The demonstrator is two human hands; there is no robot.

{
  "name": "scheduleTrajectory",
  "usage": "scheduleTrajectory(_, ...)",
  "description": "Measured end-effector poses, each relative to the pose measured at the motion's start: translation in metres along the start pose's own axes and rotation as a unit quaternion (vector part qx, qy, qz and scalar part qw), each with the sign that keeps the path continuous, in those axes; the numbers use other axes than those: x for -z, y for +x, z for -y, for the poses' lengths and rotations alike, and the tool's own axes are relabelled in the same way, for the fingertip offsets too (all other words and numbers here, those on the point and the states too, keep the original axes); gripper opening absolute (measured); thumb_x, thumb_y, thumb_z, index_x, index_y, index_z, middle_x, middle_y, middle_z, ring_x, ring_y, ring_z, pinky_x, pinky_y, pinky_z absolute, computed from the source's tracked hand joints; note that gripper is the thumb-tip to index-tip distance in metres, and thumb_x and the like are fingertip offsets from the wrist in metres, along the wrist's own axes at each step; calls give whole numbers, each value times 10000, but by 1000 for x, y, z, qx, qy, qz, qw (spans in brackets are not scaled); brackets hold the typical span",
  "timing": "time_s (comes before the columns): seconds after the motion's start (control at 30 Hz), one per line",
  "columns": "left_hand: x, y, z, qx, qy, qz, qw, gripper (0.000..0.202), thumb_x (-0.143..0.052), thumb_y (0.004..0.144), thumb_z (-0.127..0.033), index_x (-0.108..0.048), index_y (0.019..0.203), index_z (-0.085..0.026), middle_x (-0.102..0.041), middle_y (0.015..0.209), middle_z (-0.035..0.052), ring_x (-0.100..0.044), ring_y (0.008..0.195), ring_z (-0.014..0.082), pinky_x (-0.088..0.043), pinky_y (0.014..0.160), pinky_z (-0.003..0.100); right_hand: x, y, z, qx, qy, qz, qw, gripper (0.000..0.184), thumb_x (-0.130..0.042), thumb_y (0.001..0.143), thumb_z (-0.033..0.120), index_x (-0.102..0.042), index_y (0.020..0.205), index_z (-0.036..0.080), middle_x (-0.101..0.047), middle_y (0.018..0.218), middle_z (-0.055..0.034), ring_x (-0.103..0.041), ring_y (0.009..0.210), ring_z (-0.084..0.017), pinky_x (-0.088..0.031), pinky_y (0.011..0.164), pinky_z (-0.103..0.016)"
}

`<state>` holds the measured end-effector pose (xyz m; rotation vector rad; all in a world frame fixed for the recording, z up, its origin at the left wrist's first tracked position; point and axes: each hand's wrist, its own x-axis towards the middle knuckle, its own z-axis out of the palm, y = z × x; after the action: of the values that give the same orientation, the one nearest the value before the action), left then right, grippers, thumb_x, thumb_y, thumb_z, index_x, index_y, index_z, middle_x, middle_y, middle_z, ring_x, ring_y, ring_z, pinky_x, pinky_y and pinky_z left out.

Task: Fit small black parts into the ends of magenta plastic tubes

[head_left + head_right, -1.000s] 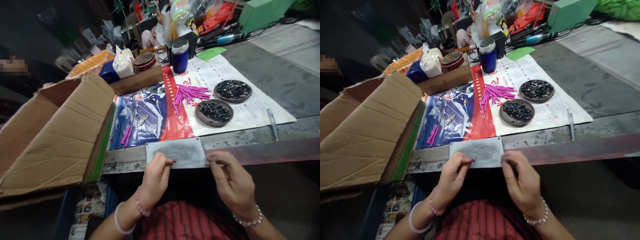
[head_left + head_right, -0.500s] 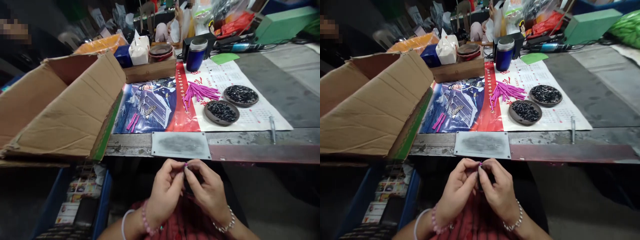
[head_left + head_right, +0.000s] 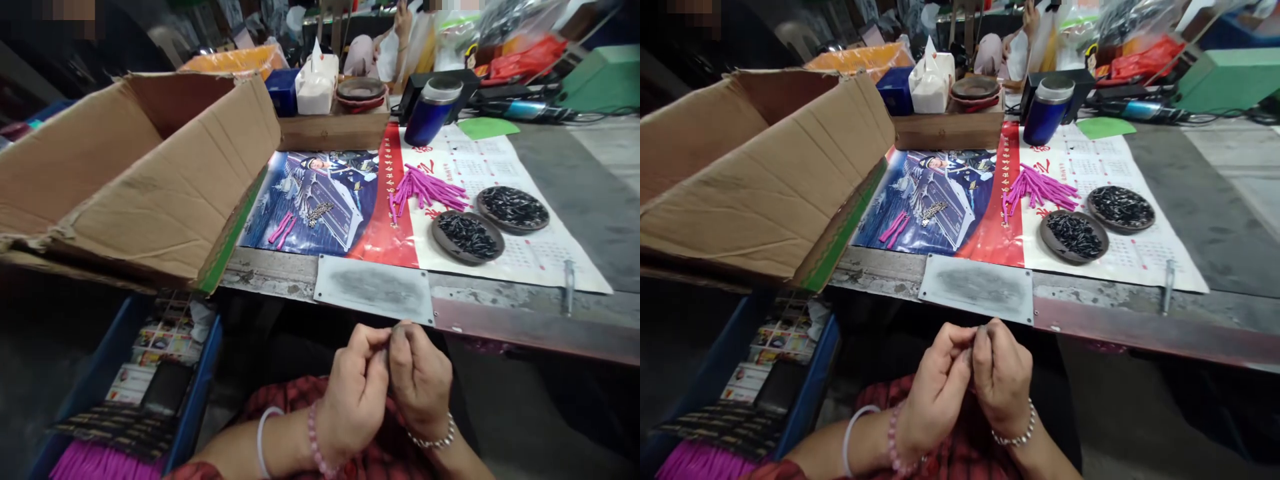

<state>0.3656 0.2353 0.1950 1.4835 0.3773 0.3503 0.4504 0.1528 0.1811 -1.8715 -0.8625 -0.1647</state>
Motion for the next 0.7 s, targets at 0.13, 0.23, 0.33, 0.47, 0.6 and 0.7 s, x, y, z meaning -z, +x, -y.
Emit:
scheduleTrajectory(0.13,-2,-2,8,-2,20,-11,1000,214,-428,1028,-184,-605,1150,-194,-712,965,64,-665,800,163,-527,759,275,1,2,-2,-26,16,31,999,335,-446,1020,200,-432,687,232,-412,538,67,-408,412,-87,-318,421,-224)
scheduleTrajectory(0.23,-4,-2,10,-16,7,-15,1000,217,-437,1026,-184,-588,1181,-202,-701,948,51,-668,809,161,-527,757,265,3,3,-6,-30,42,44,998,334,-475,1030,280,-485,702,218,-499,581,48,-482,455,-91,-364,442,-206)
scheduleTrajectory(0.33,-5,-2,11,-31,10,-16,999,220,-436,1025,-182,-592,1179,-199,-679,886,35,-642,745,146,-506,700,244,3,-1,-9,16,0,-1,1000,269,-525,1009,297,-539,755,211,-574,631,30,-521,488,-99,-397,493,-218)
scheduleTrajectory(0.47,-7,-2,13,-19,10,-15,1000,200,-437,1020,-188,-623,1094,-181,-654,839,31,-602,690,132,-478,651,232,2,-4,-9,23,-30,-15,999,319,-474,1012,203,-503,695,211,-498,557,49,-442,435,-84,-345,469,-222)
scheduleTrajectory(0.6,-9,-3,14,4,-23,-17,1000,172,-458,1026,-226,-613,1070,-168,-637,809,25,-581,675,125,-476,640,226,4,-2,-6,-59,24,21,998,371,-477,1027,225,-477,656,206,-460,530,62,-434,414,-70,-345,412,-182)
scheduleTrajectory(0.7,-9,-3,12,0,-45,-23,999,158,-476,1031,-232,-602,1108,-174,-665,863,35,-623,737,131,-499,690,227,2,-5,-9,-119,104,-31,987,212,-566,995,280,-591,802,198,-606,665,26,-565,490,-97,-454,449,-190)
